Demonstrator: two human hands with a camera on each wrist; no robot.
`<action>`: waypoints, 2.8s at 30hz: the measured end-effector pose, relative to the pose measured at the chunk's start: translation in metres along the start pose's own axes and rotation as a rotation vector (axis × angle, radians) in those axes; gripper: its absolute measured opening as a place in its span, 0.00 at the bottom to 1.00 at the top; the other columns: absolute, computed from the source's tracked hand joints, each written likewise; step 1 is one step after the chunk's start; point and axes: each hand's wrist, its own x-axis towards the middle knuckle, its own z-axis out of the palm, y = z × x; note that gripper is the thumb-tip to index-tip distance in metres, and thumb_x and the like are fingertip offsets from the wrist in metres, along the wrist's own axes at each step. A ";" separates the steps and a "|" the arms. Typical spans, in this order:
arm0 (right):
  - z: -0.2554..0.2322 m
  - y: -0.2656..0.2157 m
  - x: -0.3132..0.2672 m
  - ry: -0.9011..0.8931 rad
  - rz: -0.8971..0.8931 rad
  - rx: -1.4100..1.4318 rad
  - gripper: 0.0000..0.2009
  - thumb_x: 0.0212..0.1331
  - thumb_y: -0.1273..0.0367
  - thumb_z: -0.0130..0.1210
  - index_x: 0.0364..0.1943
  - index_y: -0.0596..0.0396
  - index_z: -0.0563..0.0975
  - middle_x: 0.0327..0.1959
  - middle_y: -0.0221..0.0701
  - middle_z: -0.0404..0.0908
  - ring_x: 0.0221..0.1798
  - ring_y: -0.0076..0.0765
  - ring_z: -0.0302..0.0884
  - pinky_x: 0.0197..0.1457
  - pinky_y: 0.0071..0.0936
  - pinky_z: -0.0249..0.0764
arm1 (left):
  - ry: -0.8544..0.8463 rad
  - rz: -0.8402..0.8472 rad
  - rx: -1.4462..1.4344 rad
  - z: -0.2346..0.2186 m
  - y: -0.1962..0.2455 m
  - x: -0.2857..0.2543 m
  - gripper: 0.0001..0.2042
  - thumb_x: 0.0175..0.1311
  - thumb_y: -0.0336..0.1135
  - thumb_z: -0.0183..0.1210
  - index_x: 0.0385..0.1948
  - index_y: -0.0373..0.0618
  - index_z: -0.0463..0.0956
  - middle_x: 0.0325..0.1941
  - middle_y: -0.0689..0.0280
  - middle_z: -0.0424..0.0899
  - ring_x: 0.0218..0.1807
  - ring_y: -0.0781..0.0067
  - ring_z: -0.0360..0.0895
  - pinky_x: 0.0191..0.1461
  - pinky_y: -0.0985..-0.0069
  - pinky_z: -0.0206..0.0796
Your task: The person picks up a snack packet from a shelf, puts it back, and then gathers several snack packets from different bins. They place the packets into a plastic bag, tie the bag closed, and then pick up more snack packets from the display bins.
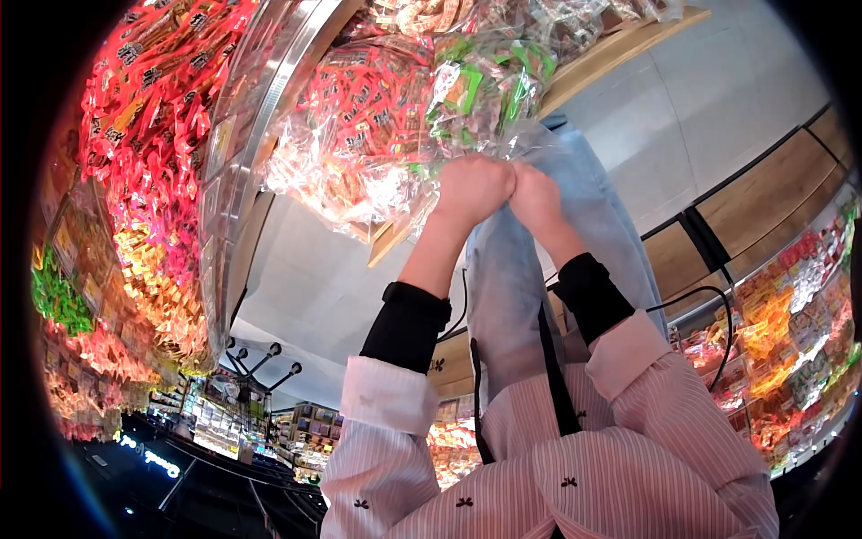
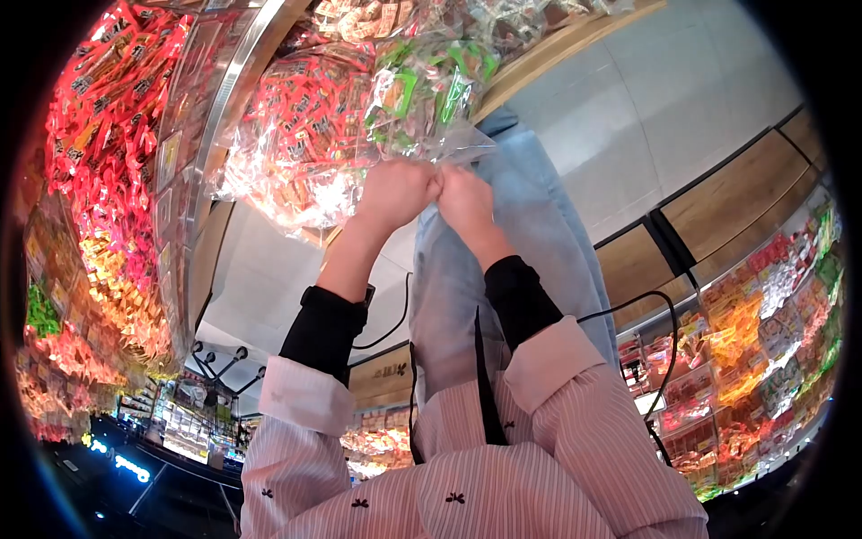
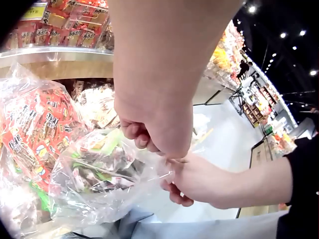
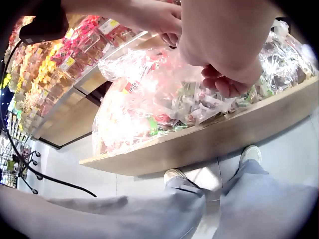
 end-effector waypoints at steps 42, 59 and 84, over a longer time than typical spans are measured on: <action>-0.005 -0.006 -0.001 -0.352 0.932 1.340 0.12 0.53 0.60 0.48 0.30 0.53 0.67 0.28 0.29 0.71 0.32 0.27 0.70 0.32 0.25 0.68 | 0.085 -0.333 -0.179 -0.017 0.006 0.015 0.09 0.41 0.34 0.55 0.25 0.43 0.68 0.28 0.60 0.74 0.36 0.58 0.70 0.36 0.64 0.63; 0.062 0.022 -0.050 -0.336 0.362 0.431 0.13 0.50 0.62 0.47 0.23 0.58 0.75 0.25 0.42 0.76 0.28 0.47 0.74 0.30 0.39 0.70 | -0.477 -0.735 -0.152 0.003 0.032 -0.029 0.19 0.52 0.44 0.41 0.27 0.38 0.76 0.31 0.48 0.77 0.38 0.50 0.74 0.42 0.64 0.65; -0.028 0.015 -0.014 -0.344 0.370 -0.054 0.19 0.56 0.57 0.36 0.29 0.56 0.75 0.28 0.45 0.75 0.35 0.51 0.72 0.38 0.43 0.67 | 0.269 0.205 0.155 -0.001 0.034 0.017 0.05 0.41 0.36 0.53 0.19 0.46 0.71 0.22 0.65 0.74 0.32 0.66 0.71 0.30 0.74 0.64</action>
